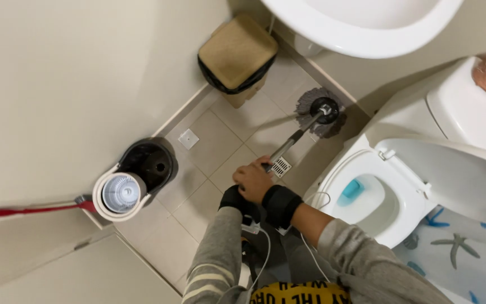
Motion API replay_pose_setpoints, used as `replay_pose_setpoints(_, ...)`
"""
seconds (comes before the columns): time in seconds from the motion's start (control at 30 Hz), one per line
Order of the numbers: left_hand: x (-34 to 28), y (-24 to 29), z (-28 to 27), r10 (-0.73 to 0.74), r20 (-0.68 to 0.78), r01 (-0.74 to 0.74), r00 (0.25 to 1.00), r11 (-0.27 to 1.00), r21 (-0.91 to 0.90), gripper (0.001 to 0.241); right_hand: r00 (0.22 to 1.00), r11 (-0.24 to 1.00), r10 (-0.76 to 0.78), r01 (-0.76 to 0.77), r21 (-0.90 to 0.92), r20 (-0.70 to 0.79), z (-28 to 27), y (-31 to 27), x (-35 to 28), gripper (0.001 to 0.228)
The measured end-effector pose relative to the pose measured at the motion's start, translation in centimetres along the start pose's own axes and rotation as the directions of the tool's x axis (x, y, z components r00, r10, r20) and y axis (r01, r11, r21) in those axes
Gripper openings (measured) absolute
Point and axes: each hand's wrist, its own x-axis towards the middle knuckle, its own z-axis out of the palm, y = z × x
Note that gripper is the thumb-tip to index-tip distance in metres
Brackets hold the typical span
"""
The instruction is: The person mops the tiled bathroom floor using a spin mop. They move the mop around the toilet, sink, and a small trash bin, repeatedly dipping the mop head into a black spin bucket to wring it out.
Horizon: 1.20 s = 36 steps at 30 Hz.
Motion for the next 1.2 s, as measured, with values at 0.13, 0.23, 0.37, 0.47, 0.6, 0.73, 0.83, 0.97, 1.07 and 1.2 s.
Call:
replay_pose_setpoints(0.13, 2.6, 5.2, 2.5, 0.011, 0.064, -0.018, 0.998, 0.994, 0.103, 0.048, 0.998, 0.998, 0.053, -0.055, -0.043, -0.035, -2.5, -0.5, -2.4, 0.030)
replay_pose_setpoints(0.23, 4.0, 6.6, 2.1, 0.005, 0.219, -0.067, 0.976, 0.959, 0.274, 0.040, 0.969, 0.991, -0.006, 0.040, 0.130, -0.247, -2.8, -0.1, -4.6, 0.033)
replay_pose_setpoints(0.37, 2.6, 7.8, 1.8, -0.376, 0.384, 0.352, 0.844, 0.927, 0.133, 0.032, 0.998, 0.975, 0.068, -0.064, 0.212, -0.013, -5.7, -4.2, -5.7, 0.019)
replay_pose_setpoints(0.47, 2.2, 17.8, 0.8, -0.351, 0.290, 0.096, 0.890, 0.767, 0.634, 0.025, 0.999, 0.976, 0.014, -0.021, 0.216, 0.031, -6.7, -8.1, -5.4, 0.011)
replay_pose_setpoints(0.6, -2.1, 23.4, -2.9, -0.196, 0.224, -0.076, 0.955, 0.566, 0.821, 0.025, 0.986, 0.939, -0.152, 0.124, 0.321, 0.065, -6.1, -14.5, -4.1, 0.012)
replay_pose_setpoints(0.73, -7.8, 30.9, -8.0, -0.227, 0.159, -0.030, 0.961, 0.487, 0.873, 0.022, 0.950, 0.913, -0.278, 0.218, 0.344, 0.138, -5.2, -22.1, -2.5, 0.012)
replay_pose_setpoints(0.83, -13.1, 35.1, -10.7, -0.193, 0.079, 0.018, 0.978, 0.456, 0.890, 0.021, 0.885, 0.892, -0.348, 0.212, 0.398, 0.309, -4.0, -26.8, -2.3, 0.010)
replay_pose_setpoints(0.97, -19.2, 43.6, -11.4, 0.068, 0.065, -0.090, 0.996, 0.476, 0.875, 0.046, 0.751, 0.739, -0.568, 0.284, 0.610, 0.338, -3.3, -32.9, -2.6, 0.008)
replay_pose_setpoints(1.07, -23.4, 47.4, -9.3, 0.055, -0.082, 0.047, 0.995, 0.468, 0.883, 0.039, 0.600, 0.596, -0.729, 0.319, 0.737, 0.331, -3.9, -35.9, -3.6, 0.008)
replay_pose_setpoints(1.2, -27.7, 50.0, -5.5, 0.086, -0.210, 0.180, 0.974, 0.271, 0.945, 0.035, 0.381, 0.368, -0.891, 0.292, 0.883, 0.245, -3.8, -37.9, -5.6, 0.017)
